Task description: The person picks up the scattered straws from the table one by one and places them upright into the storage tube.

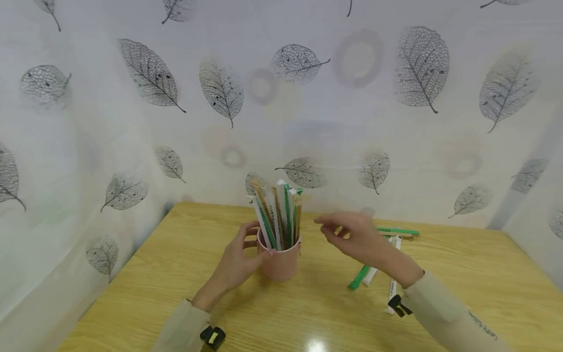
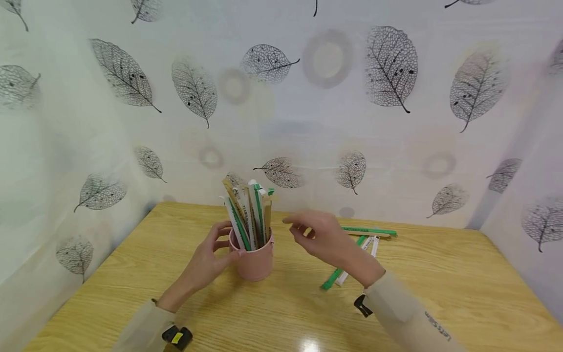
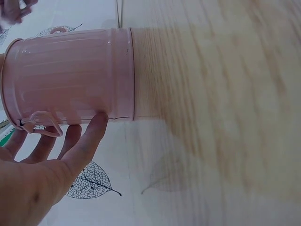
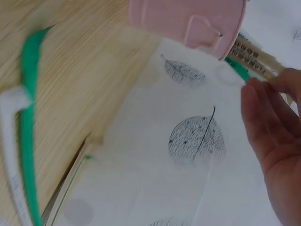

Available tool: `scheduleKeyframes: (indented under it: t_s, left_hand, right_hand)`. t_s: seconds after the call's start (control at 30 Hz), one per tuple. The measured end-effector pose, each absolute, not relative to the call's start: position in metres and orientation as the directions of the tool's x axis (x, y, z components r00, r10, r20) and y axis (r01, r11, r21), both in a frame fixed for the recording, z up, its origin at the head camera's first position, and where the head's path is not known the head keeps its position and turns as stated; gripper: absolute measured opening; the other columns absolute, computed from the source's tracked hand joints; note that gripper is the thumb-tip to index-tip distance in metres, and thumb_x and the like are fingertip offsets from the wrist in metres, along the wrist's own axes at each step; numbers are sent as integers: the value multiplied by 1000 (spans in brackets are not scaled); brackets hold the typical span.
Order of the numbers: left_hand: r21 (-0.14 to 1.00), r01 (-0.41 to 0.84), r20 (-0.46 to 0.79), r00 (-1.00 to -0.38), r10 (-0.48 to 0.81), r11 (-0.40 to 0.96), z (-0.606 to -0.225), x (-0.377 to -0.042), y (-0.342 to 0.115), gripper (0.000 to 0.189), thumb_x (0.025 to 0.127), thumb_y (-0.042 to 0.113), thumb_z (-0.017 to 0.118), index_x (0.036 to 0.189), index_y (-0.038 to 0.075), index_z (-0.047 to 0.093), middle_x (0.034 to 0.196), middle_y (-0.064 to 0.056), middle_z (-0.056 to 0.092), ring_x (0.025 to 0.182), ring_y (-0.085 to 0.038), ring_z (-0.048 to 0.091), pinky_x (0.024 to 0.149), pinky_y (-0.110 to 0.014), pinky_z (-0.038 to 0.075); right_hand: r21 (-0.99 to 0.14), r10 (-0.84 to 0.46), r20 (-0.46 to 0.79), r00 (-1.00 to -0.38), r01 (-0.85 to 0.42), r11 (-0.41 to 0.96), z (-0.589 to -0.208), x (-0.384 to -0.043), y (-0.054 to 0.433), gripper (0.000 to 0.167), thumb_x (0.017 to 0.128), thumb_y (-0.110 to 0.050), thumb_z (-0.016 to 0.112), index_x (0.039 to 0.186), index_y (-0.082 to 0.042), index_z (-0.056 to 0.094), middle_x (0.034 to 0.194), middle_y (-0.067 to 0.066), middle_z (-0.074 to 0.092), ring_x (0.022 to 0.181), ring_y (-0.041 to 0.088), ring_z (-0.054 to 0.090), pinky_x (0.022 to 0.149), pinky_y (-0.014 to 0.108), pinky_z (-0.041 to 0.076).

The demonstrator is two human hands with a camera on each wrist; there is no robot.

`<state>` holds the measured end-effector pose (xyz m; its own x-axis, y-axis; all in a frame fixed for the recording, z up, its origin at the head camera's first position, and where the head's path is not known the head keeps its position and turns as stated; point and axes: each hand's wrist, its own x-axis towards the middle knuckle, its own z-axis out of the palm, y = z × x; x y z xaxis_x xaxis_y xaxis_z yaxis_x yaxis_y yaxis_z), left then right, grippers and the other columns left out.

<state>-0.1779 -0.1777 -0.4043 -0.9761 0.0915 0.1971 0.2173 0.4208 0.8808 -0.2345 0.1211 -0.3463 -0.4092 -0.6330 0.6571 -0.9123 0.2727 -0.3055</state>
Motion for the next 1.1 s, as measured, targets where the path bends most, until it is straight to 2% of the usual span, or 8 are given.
scheduleKeyframes:
  t_s: [0.07,0.2,0.33,0.43,0.67,0.87,1.0,1.1]
  left_hand:
    - [881,211,192,-977,89,422,-404,-177,-179,71,90,31,79,150,24,41,146,-12,54,123,-35,63,104,-54,55]
    - [882,215,193,-977,94,419,-404,-177,-179,71,90,31,79,149,22,40,146,-13,54,123,-35,63,104,-55,55]
    - [882,217,197,-976,92,419,-404,-177,-179,71,90,31,79,150,22,40,146,-13,54,122,-35,63,103,-56,55]
    - [877,226,204,-974,97,425,-405,-178,-179,71,91,31,78,150,22,40,146,-14,54,122,-37,63,103,-57,54]
    - [878,225,205,-974,93,423,-405,-177,-179,70,91,32,78,150,24,41,145,-14,54,122,-36,63,103,-57,55]
    - [874,239,212,-971,111,424,-407,-178,-179,69,92,31,77,150,21,40,146,-17,54,123,-38,63,103,-57,54]
    - [875,240,214,-971,111,420,-407,-178,-180,68,92,31,77,149,20,41,145,-17,55,122,-38,63,103,-58,54]
    - [873,246,218,-969,115,421,-407,-178,-180,67,93,30,76,149,20,41,146,-17,54,123,-38,63,103,-59,54]
  right_hand:
    - [-309,-699,573,-429,-902,301,-349,-232,132,29,86,8,73,110,-7,75,94,4,76,77,11,71,61,13,56]
    - [-291,-806,331,-491,-866,408,-360,-223,154,24,88,6,73,106,-10,75,96,1,74,79,6,67,62,16,55]
    - [-227,-831,152,-535,-837,498,-374,-213,168,25,86,6,74,103,-11,76,100,2,74,84,11,69,64,18,56]
    - [-183,-826,85,-558,-823,537,-384,-206,174,27,82,8,76,100,-13,78,96,-1,73,84,14,68,62,17,55]
    - [-62,-827,65,-559,-829,555,-400,-202,179,19,78,-3,83,91,-16,77,84,-7,65,76,8,57,60,20,52]
    - [-44,-843,71,-534,-846,532,-404,-198,176,14,81,-5,82,87,-17,76,81,-11,59,73,3,50,61,20,48]
    - [-27,-864,126,-487,-873,488,-404,-196,174,16,80,-6,83,89,-18,77,84,-11,62,75,3,52,63,19,50]
    - [-24,-876,217,-430,-900,436,-402,-196,174,22,77,-3,84,91,-17,76,89,-9,68,79,6,58,65,18,53]
